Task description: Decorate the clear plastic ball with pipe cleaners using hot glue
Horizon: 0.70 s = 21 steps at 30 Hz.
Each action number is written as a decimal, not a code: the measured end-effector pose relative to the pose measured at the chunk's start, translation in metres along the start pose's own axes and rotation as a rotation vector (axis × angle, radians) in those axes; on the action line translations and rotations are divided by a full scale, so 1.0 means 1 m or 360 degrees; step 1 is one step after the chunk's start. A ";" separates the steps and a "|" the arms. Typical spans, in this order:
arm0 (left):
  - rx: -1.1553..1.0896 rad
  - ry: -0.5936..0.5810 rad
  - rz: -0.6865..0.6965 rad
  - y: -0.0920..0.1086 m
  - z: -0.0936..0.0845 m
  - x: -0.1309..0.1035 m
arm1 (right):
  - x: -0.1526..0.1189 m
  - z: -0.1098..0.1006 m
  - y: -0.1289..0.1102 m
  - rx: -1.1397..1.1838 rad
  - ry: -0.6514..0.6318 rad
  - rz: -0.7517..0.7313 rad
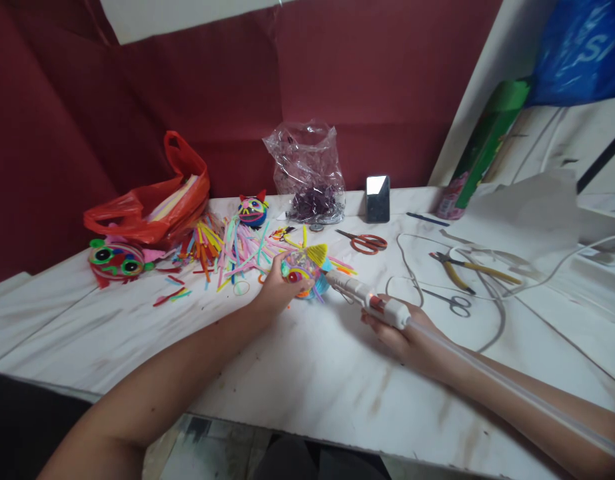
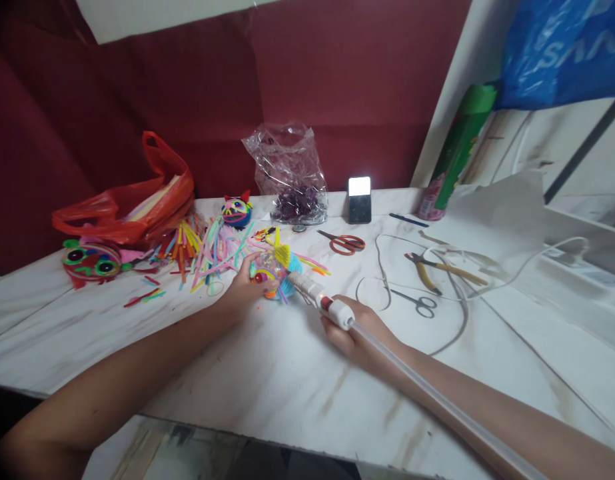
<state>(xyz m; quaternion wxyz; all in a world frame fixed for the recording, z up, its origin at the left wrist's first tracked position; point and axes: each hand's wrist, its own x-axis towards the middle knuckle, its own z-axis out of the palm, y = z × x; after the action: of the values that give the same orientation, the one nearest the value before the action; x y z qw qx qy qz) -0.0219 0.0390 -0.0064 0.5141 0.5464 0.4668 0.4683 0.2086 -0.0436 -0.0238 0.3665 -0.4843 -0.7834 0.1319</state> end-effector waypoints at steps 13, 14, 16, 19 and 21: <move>-0.0046 -0.0010 0.0001 -0.001 0.001 0.002 | 0.001 -0.002 -0.003 0.0016 -0.0007 -0.0082; -0.0028 -0.0004 -0.0004 -0.001 0.000 0.002 | 0.001 -0.002 -0.003 0.0019 -0.0012 -0.0078; 0.0002 -0.0001 -0.0015 -0.001 0.000 0.002 | 0.001 -0.002 -0.003 0.0012 -0.0011 -0.0050; -0.0023 -0.0013 -0.0009 -0.002 -0.001 0.002 | 0.001 -0.003 -0.004 -0.0003 -0.0006 -0.0039; -0.0067 -0.0016 0.0007 -0.002 0.000 0.002 | 0.001 -0.003 -0.005 -0.0001 -0.0036 -0.0059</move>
<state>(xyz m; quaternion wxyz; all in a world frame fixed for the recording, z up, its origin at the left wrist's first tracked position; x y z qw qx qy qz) -0.0218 0.0414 -0.0084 0.5266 0.5388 0.4532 0.4764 0.2073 -0.0461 -0.0185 0.3599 -0.4682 -0.7964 0.1304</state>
